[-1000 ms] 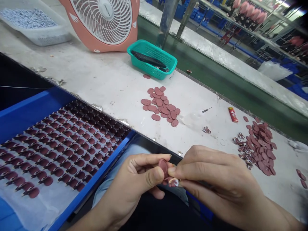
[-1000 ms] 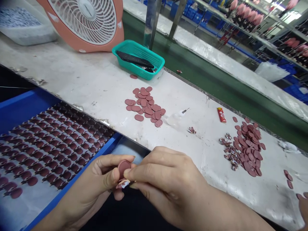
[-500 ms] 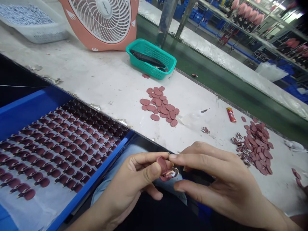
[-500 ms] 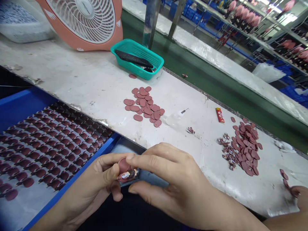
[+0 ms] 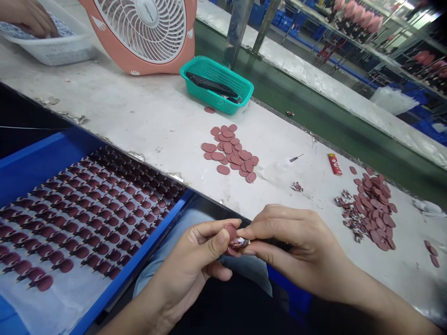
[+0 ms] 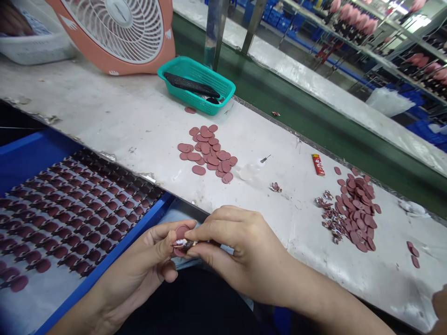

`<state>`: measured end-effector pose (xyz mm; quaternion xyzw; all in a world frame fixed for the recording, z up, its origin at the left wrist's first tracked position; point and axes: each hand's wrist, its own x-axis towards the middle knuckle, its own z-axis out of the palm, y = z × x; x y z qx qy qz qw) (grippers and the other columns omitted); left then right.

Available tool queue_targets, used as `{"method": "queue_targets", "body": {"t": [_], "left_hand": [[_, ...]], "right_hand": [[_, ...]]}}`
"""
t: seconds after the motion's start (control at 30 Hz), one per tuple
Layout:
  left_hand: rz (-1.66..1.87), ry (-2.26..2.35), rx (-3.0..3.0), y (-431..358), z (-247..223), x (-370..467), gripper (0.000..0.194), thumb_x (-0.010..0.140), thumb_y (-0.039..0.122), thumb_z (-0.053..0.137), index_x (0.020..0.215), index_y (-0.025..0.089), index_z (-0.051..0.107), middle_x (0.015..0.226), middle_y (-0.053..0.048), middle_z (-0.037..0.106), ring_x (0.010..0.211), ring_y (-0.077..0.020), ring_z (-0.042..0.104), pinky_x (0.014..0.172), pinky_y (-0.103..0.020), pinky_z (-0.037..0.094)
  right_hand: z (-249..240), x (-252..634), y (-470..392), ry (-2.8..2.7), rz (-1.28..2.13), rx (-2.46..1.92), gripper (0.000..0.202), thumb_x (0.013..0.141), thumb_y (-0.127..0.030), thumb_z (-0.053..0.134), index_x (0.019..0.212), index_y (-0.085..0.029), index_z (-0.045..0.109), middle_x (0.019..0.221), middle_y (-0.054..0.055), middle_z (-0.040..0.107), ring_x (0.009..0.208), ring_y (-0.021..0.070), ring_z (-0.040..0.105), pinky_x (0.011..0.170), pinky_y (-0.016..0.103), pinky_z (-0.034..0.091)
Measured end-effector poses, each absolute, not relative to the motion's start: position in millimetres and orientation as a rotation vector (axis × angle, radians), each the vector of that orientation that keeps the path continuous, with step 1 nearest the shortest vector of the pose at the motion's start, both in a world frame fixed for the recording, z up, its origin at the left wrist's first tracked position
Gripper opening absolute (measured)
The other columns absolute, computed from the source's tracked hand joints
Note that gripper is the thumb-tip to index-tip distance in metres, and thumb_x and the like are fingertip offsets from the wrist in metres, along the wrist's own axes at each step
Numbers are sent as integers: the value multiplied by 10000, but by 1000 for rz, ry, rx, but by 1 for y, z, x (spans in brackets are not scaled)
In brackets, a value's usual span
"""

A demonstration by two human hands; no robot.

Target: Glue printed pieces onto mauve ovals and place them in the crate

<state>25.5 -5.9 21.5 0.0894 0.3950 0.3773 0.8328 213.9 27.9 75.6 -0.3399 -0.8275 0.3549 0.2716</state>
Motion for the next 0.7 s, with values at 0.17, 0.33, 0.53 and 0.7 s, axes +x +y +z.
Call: {"method": "queue_targets", "body": {"t": [0.17,0.33,0.53,0.7], "left_hand": [[789,843,161,-7,20,26,326,633,409,925,870,205,832,720,-19,715,647,-102,625,432,-112,480],[803,834,136,-8,18,26,311,645,367,928,890,203,832,723,-14,716,639,-92,625,446,-112,490],[813,811,135,-8,18,24,305,653,331,927,905,191,830,714,-8,718,633,-89,635,452,-111,511],[823,830,138,-7,17,24,322,650,356,920,904,183,823,728,-11,720,644,-100,638,439,-115,519]], "right_hand": [[73,213,28,-2216,963,-931,94,916,-129,705,994,-165,742,814,33,741,723,113,678,667,203,542],[72,212,28,-2196,985,-928,90,907,-117,708,975,-161,747,808,32,737,721,109,677,665,191,528],[70,213,28,-2199,993,-927,94,909,-130,712,987,-166,748,825,28,740,729,105,676,672,193,528],[71,212,30,-2230,978,-954,53,915,-156,712,945,-152,755,782,36,725,696,112,665,641,200,518]]}}
